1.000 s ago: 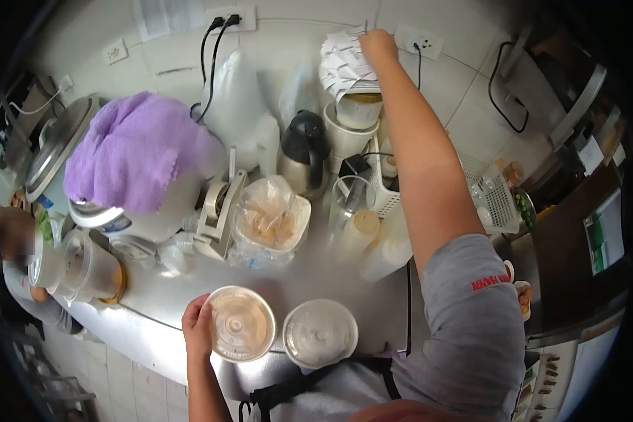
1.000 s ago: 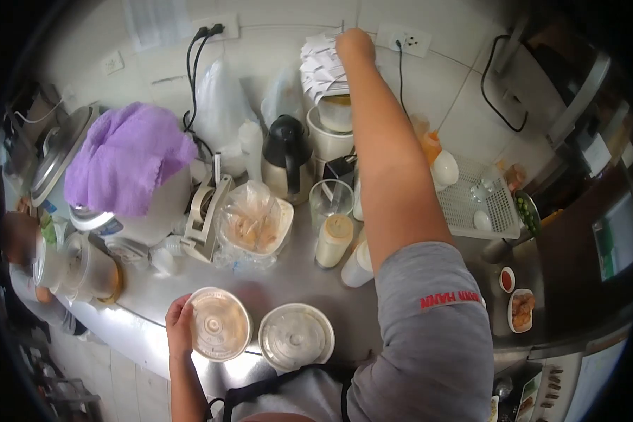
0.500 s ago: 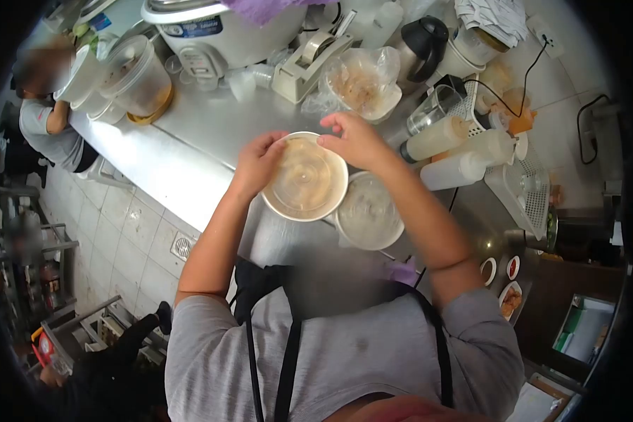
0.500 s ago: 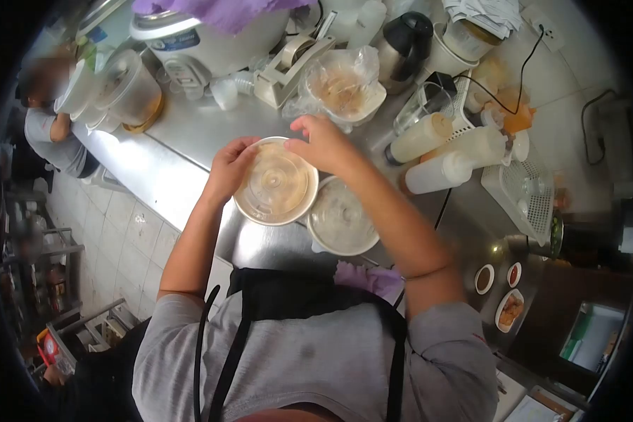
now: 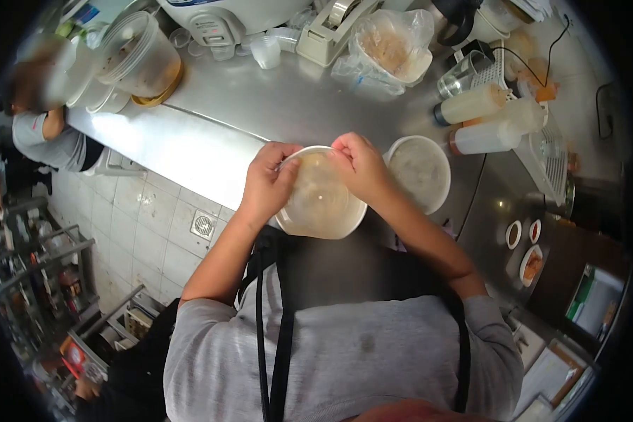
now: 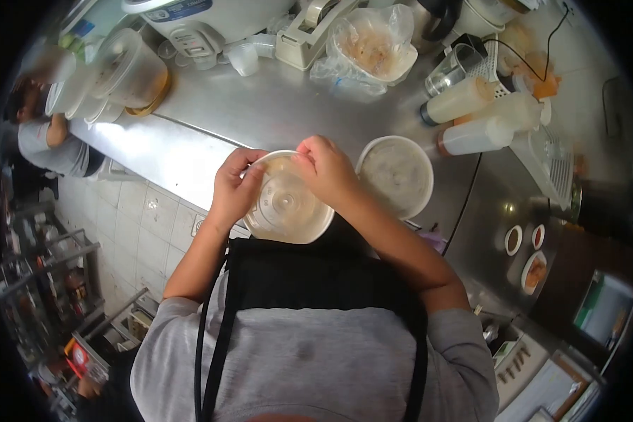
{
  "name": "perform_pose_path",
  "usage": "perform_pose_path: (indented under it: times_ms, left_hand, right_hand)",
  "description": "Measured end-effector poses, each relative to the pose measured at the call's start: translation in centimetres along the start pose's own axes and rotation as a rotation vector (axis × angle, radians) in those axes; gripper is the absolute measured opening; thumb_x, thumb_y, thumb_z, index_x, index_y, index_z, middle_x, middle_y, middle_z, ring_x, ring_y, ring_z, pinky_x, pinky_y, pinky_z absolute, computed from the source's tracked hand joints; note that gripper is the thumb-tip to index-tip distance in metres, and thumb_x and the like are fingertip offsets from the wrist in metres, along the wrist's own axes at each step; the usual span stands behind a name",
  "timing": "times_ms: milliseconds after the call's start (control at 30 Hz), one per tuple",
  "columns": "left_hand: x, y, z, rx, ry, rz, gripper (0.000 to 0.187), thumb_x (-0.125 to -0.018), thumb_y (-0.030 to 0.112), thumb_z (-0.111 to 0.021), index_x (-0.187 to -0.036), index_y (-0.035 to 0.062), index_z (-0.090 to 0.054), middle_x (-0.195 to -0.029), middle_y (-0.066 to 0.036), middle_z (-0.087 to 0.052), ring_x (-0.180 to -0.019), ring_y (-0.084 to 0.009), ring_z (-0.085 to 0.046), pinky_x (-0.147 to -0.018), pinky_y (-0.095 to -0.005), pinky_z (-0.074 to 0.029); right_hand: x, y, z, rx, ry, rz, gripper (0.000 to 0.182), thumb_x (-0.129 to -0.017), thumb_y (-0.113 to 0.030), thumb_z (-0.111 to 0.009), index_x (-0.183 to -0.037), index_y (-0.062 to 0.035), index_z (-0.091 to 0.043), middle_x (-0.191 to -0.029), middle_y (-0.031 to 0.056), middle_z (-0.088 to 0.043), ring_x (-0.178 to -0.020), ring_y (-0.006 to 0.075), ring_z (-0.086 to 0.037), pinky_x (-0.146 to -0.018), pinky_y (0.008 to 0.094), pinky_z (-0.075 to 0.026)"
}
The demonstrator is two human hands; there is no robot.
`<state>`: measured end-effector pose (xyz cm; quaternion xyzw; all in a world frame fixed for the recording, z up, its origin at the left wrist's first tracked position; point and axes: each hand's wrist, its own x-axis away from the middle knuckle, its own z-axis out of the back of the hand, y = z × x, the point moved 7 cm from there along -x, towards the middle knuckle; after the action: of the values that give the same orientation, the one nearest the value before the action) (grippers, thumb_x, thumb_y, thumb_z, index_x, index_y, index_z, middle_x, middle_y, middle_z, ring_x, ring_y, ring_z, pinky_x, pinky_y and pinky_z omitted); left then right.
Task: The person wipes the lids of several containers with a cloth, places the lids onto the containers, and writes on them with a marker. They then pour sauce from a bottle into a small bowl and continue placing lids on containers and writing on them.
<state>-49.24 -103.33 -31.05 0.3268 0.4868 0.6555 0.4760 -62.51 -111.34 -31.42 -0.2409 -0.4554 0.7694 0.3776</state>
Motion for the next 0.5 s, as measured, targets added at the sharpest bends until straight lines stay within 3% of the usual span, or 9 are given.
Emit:
perform_pose_path:
  times_ms: [267,367,500]
  left_hand:
    - [-2.7,-0.8,1.7,0.043,-0.288,-0.013,0.01,-0.076,0.005,-0.05,-0.082,-0.0001,-0.056,-0.078,-0.007,-0.052,-0.073,-0.0144,-0.05,-0.066,-0.024,-0.04]
    - [-3.9,-1.4,2.3,0.053,-0.367,-0.003,0.011,-0.077,0.006,-0.05,-0.082,-0.0003,-0.056,-0.078,-0.007,-0.052,-0.072,-0.014,-0.05,-0.065,-0.0235,-0.04]
    - [-4.8,-2.3,3.1,0.084,-0.421,0.016,0.011,-0.078,0.008,-0.049,-0.082,-0.0003,-0.055,-0.078,-0.007,-0.052,-0.072,-0.0136,-0.05,-0.065,-0.0231,-0.039]
  right_hand:
    - [0.5,0.5,-2.4,-0.105,0.082,-0.203,0.012,-0.074,-0.01,-0.054,-0.074,-0.0021,-0.045,-0.064,0.0073,-0.048,-0.056,0.0143,-0.045,-0.052,0.0266,-0.037]
    - [-0.1,0.0,-3.2,-0.139,0.087,-0.265,0.008,-0.077,-0.008,-0.051,-0.075,-0.0024,-0.045,-0.062,0.0033,-0.046,-0.056,0.0083,-0.042,-0.051,0.0223,-0.036]
    - [-0.9,-1.0,-4.5,-0.285,0.157,-0.233,0.004,-0.08,-0.007,-0.047,-0.079,-0.0026,-0.047,-0.065,0.0008,-0.047,-0.06,0.006,-0.042,-0.054,0.0202,-0.036]
